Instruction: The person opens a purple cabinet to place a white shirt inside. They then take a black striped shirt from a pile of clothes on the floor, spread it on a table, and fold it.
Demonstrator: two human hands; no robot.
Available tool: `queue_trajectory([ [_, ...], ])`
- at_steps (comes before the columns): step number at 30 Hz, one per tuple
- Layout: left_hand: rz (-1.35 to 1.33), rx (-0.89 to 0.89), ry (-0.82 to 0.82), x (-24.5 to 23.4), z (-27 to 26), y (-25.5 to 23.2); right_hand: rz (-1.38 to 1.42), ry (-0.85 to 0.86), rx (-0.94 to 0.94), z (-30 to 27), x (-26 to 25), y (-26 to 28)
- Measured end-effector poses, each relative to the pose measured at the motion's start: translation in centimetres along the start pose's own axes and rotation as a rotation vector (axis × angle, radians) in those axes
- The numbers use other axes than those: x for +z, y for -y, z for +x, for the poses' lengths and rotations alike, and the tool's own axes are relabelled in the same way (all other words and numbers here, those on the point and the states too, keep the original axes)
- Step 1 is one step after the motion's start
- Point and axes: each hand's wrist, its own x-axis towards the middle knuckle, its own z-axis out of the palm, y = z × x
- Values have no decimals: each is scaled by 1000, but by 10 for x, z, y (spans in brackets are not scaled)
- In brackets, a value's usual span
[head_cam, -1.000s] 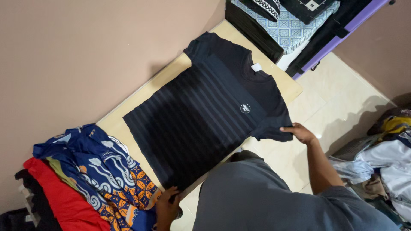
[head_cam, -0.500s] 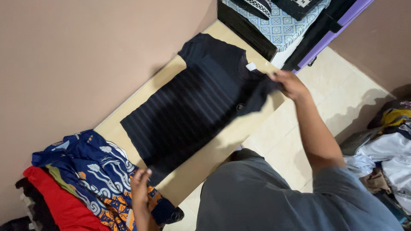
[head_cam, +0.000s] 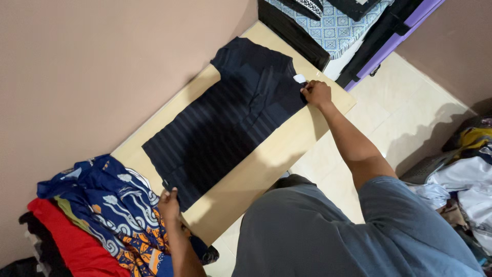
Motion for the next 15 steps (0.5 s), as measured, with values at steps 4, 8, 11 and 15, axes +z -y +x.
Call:
queue_trajectory([
  [4, 172, 301, -105, 9, 6, 2, 311, -59, 82, -10, 1, -6],
  [8, 432, 400, -219, 14, 7, 8, 248, -75, 2, -26, -11, -20],
  [11, 565, 342, -231, 13, 1, 12, 276, -67, -54, -28, -15, -22],
  [15, 563, 470, -279, 10, -3, 15, 60, -17, -73, -27, -18, -22],
])
